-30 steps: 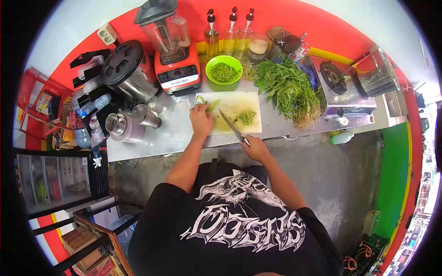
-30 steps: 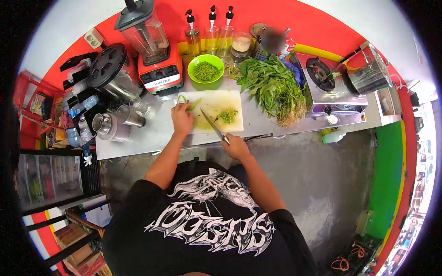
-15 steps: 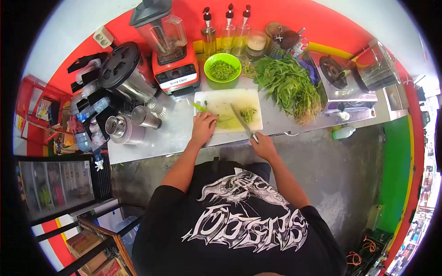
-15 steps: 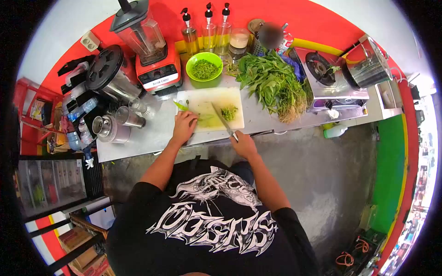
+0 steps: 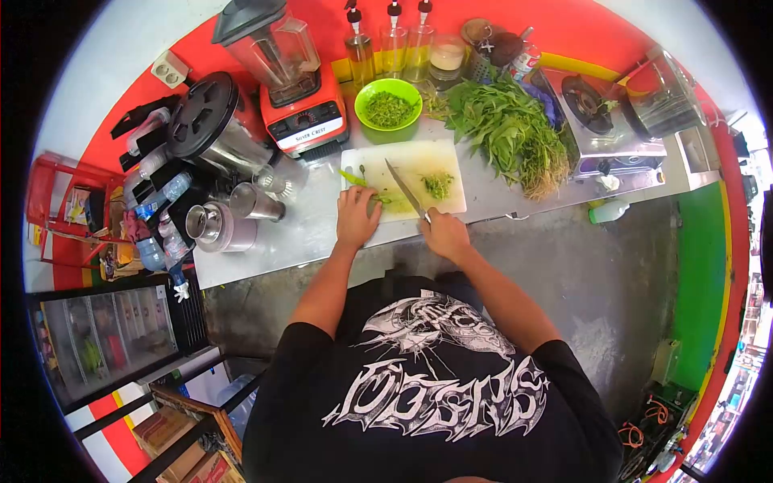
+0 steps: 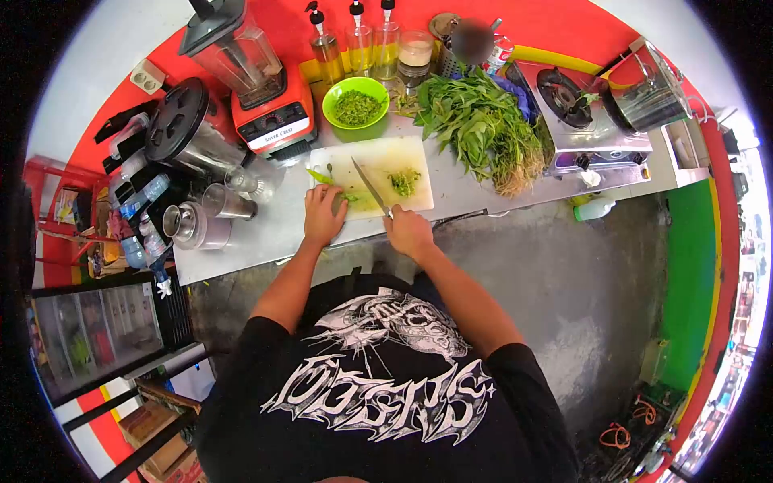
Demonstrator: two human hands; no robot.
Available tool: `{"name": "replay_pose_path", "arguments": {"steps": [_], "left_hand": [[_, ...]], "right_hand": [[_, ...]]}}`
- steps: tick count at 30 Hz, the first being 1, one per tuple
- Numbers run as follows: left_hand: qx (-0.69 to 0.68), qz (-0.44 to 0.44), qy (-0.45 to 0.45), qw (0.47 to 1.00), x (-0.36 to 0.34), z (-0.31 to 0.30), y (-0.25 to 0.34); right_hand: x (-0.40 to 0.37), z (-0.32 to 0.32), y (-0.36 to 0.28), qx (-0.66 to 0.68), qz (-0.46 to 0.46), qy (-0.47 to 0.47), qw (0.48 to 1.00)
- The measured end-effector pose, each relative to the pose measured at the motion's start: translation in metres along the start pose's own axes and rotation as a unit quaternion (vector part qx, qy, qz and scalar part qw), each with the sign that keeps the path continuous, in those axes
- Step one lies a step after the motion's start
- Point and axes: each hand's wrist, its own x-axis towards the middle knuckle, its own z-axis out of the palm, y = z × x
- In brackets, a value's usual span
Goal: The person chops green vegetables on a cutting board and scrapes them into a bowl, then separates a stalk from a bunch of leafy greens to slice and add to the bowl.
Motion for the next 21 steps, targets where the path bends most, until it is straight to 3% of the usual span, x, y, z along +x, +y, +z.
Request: {"name": "replay_pose_path", "arguments": {"steps": [6,12,21], "left_hand": [[-0.011,0.001,0.016,1.000,0.001,0.001,0.000],[0.006,0.015,-0.017,1.000,0.003,-0.002,0.002],[0.007,0.006,0.011,1.000,0.001,0.003,-0.002]], "right_hand": [[-0.005,0.015,-0.013,-0.038,0.061,0.004,0.997],[-0.008,0.013,-0.006,-0.053,0.071,0.025,0.996],[-0.012,0.003,-0.013,-0.039,0.086,0.011,0.995]]}}
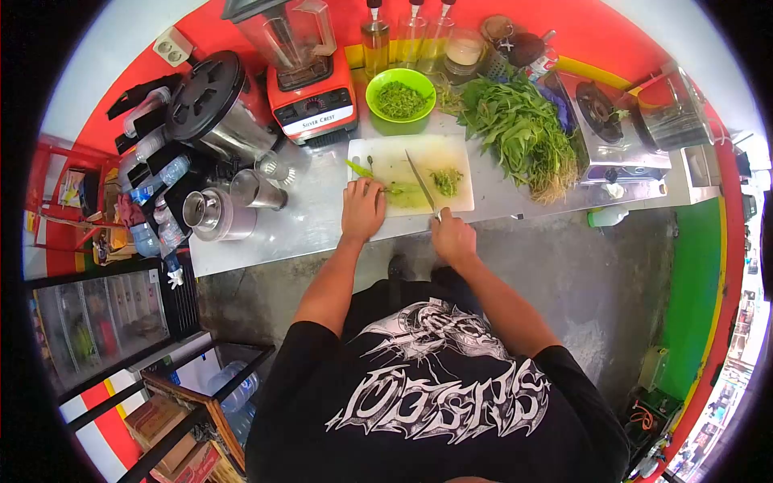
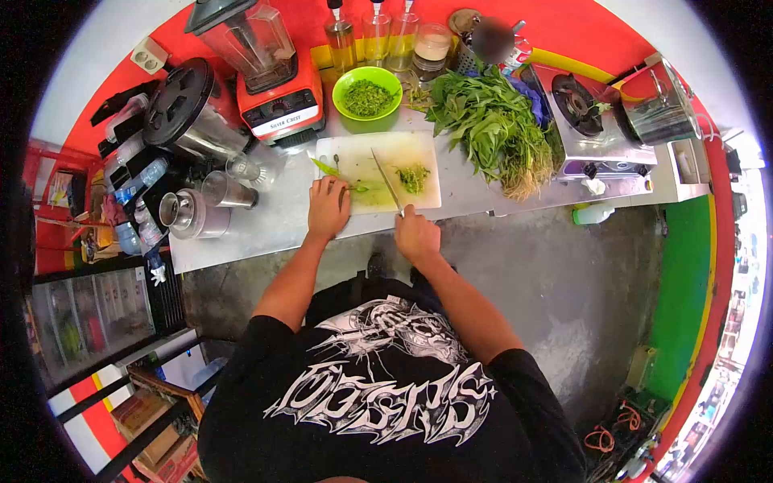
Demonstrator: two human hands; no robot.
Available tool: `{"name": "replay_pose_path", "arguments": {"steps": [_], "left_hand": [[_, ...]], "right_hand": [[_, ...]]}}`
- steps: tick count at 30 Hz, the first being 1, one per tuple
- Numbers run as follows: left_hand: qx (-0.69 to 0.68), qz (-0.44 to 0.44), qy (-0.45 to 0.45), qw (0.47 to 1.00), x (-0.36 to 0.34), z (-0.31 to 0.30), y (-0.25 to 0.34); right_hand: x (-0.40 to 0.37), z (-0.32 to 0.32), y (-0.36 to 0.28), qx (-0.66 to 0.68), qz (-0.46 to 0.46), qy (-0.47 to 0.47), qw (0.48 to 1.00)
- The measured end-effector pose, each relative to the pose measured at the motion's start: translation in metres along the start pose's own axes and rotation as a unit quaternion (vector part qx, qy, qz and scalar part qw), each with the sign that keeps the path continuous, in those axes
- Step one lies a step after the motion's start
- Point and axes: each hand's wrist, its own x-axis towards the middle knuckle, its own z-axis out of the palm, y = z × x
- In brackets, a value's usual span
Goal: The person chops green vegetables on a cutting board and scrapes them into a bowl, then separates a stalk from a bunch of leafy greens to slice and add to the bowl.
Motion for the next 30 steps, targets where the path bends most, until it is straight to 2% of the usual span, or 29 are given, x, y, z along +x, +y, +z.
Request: {"name": "replay_pose_path", "arguments": {"steps": [4,14,26,30], "left_hand": [[0.005,-0.027,0.057,0.998,-0.001,0.003,-0.002],[-0.005,-0.017,0.014,1.000,0.001,-0.001,0.001],[-0.008,-0.052,0.027,0.998,-0.001,0.001,-0.006],[0.010,-0.017,0.039,0.999,0.000,0.001,-0.002]], "right_hand": [[-0.003,0.003,0.002,-0.002,0.003,0.002,1.000],[0.005,0.007,-0.018,0.021,0.001,-0.010,1.000],[0.000,0.017,-0.004,0.011,0.028,0.010,0.999],[0.001,0.017,0.002,0.002,0.008,0.030,1.000]]}}
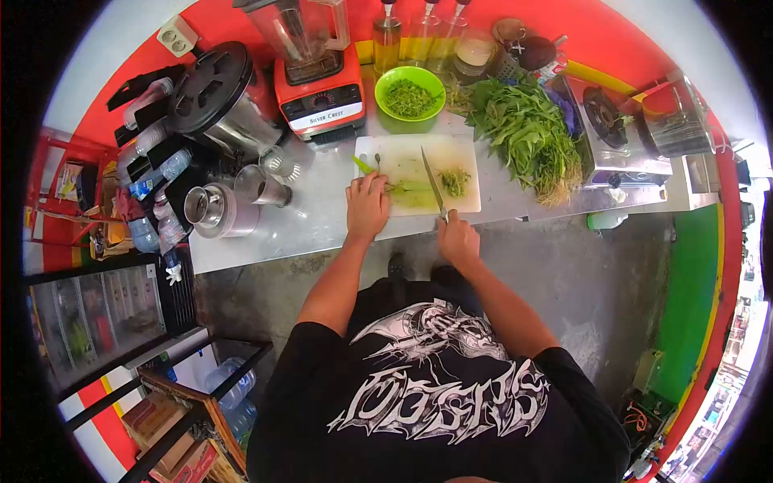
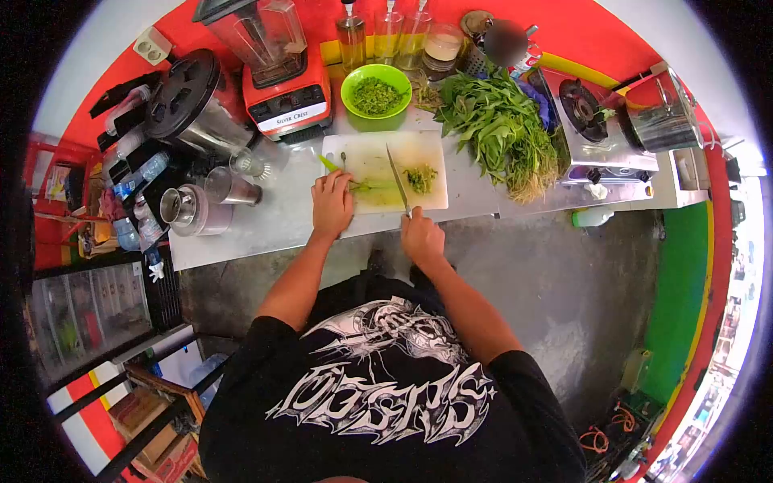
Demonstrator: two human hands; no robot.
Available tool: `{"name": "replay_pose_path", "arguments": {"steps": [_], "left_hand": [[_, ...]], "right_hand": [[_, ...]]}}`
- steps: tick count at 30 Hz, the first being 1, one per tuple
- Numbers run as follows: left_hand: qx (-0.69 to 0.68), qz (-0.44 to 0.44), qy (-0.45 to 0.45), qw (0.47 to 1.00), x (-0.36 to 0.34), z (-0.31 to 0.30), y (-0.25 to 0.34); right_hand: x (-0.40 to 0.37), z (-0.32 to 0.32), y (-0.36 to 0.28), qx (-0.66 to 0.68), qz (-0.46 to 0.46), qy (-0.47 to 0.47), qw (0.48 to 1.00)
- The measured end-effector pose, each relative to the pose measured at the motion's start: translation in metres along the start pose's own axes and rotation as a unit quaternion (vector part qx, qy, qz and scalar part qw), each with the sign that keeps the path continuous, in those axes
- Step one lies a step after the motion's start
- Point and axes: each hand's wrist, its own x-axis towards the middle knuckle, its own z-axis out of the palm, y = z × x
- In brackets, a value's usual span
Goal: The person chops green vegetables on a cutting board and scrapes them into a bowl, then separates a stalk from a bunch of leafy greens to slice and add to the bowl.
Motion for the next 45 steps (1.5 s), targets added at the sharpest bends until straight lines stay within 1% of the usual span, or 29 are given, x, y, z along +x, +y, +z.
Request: {"name": "replay_pose_path", "arguments": {"steps": [2,4,5,7,9,13,16,18,19,21,22,24,25,27,28,29,30,32,33,34,35,37,38,42,45], "left_hand": [[0.007,0.015,0.003,1.000,0.000,0.000,0.000],[0.013,0.053,-0.006,0.998,0.001,0.001,0.000],[0.013,0.053,-0.007,0.998,0.000,0.002,0.001],[0.001,0.103,-0.013,0.995,0.000,-0.001,0.003],[0.004,0.104,-0.024,0.994,0.000,-0.003,0.003],[0.006,0.107,-0.039,0.993,0.000,-0.003,0.004],[0.002,0.104,-0.055,0.993,0.000,-0.005,0.004],[0.006,0.101,-0.057,0.993,0.000,-0.005,0.004],[0.009,0.098,-0.057,0.994,0.000,-0.004,0.004],[0.004,0.098,-0.060,0.993,-0.001,-0.005,0.004],[0.001,0.096,-0.062,0.993,0.000,-0.005,0.004],[0.003,0.098,-0.062,0.993,0.002,-0.006,0.005],[0.006,0.102,-0.066,0.993,0.001,-0.008,0.005],[0.017,0.103,-0.073,0.992,0.003,-0.009,0.006],[0.028,0.109,-0.078,0.991,0.002,-0.009,0.006],[0.028,0.109,-0.081,0.990,0.000,-0.010,0.007],[0.016,0.096,-0.076,0.992,0.000,-0.010,0.008],[0.003,0.086,-0.067,0.994,0.004,-0.009,0.009],[-0.003,0.039,-0.035,0.999,0.004,-0.008,0.009],[-0.009,-0.010,-0.005,1.000,0.003,-0.006,0.007],[-0.008,-0.011,-0.004,1.000,0.003,-0.003,0.004],[-0.006,-0.076,0.056,0.996,0.005,0.000,-0.001],[-0.015,-0.098,0.063,0.993,0.005,0.001,-0.003],[0.008,-0.105,0.042,0.994,0.007,0.002,-0.001],[0.014,-0.128,0.045,0.991,0.006,0.005,-0.003]], "right_hand": [[0.001,0.000,-0.001,-0.004,0.003,-0.007,1.000],[0.001,0.000,-0.002,-0.008,0.007,-0.014,1.000],[0.000,0.000,-0.004,-0.014,0.008,-0.017,1.000],[0.000,0.000,-0.009,-0.018,0.009,-0.020,1.000],[0.000,0.000,-0.014,0.019,0.054,-0.054,0.997],[0.015,0.001,-0.017,-0.014,0.045,-0.042,0.998],[0.032,-0.015,-0.021,-0.017,0.018,-0.058,0.998],[0.031,-0.029,-0.027,-0.053,0.011,-0.074,0.996],[0.026,-0.031,-0.028,-0.053,0.012,-0.074,0.996],[0.012,-0.033,-0.030,-0.002,0.018,-0.073,0.997],[0.011,-0.032,-0.031,-0.005,0.016,-0.072,0.997],[0.011,-0.030,-0.034,-0.021,0.053,-0.096,0.994],[0.013,-0.032,-0.033,-0.022,0.050,-0.098,0.994],[0.023,-0.044,-0.030,-0.056,0.015,-0.099,0.993],[0.027,-0.058,-0.034,-0.055,0.015,-0.102,0.993],[0.033,-0.074,-0.038,-0.067,0.010,-0.137,0.988],[0.036,-0.084,-0.041,-0.078,0.006,-0.169,0.982],[0.032,-0.075,-0.038,-0.063,0.003,-0.145,0.987],[0.030,-0.067,-0.036,-0.048,-0.001,-0.124,0.991],[0.027,-0.055,-0.033,-0.049,-0.003,-0.124,0.991],[0.024,-0.040,-0.030,-0.036,0.003,-0.111,0.993],[0.017,-0.026,-0.032,-0.022,0.007,-0.100,0.995],[0.014,-0.019,-0.033,-0.013,0.021,-0.092,0.995],[0.017,-0.009,-0.025,0.008,0.046,-0.086,0.995],[0.023,-0.006,-0.018,-0.010,0.031,-0.076,0.997]]}}
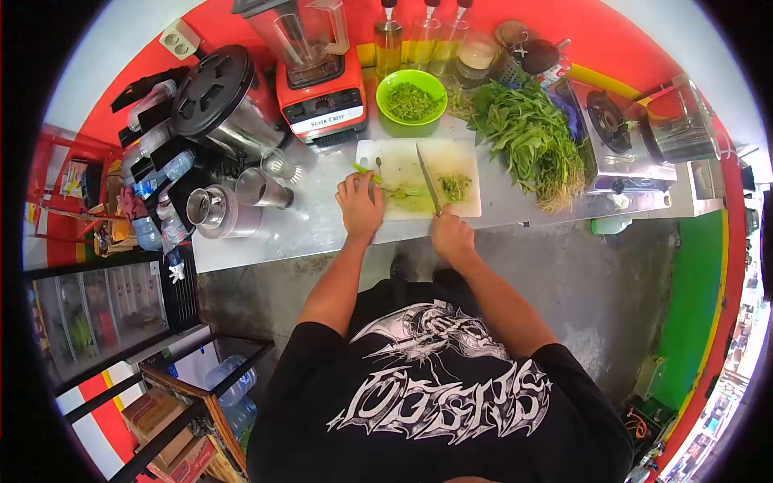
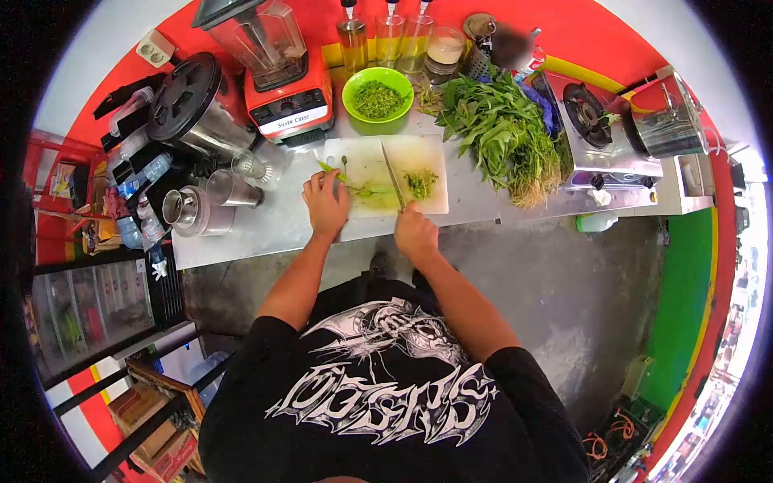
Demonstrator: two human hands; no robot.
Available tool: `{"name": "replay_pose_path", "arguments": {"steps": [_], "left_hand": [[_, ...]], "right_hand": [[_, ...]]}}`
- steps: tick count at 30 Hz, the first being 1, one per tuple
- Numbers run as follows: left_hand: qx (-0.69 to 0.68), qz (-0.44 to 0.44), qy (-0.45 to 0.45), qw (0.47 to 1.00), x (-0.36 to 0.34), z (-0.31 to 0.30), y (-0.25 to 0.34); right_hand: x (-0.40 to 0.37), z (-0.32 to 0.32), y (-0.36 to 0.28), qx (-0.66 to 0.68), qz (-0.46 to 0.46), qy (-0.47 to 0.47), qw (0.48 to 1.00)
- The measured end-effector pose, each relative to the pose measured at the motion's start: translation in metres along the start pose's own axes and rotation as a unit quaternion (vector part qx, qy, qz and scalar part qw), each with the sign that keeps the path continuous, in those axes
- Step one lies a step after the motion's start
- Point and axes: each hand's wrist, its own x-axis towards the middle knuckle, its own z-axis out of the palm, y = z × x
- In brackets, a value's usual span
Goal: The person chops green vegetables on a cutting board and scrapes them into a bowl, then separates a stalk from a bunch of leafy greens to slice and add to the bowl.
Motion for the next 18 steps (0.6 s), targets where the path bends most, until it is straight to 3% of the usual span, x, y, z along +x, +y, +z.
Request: {"name": "replay_pose_path", "arguments": {"steps": [13,18], "left_hand": [[0.023,0.042,-0.047,0.998,0.001,-0.012,0.010],[0.024,0.062,-0.045,0.997,-0.001,-0.013,0.011]], "right_hand": [[-0.005,-0.001,0.001,-0.040,0.021,-0.020,0.999],[0.020,-0.025,-0.005,-0.056,-0.031,-0.041,0.997]]}}
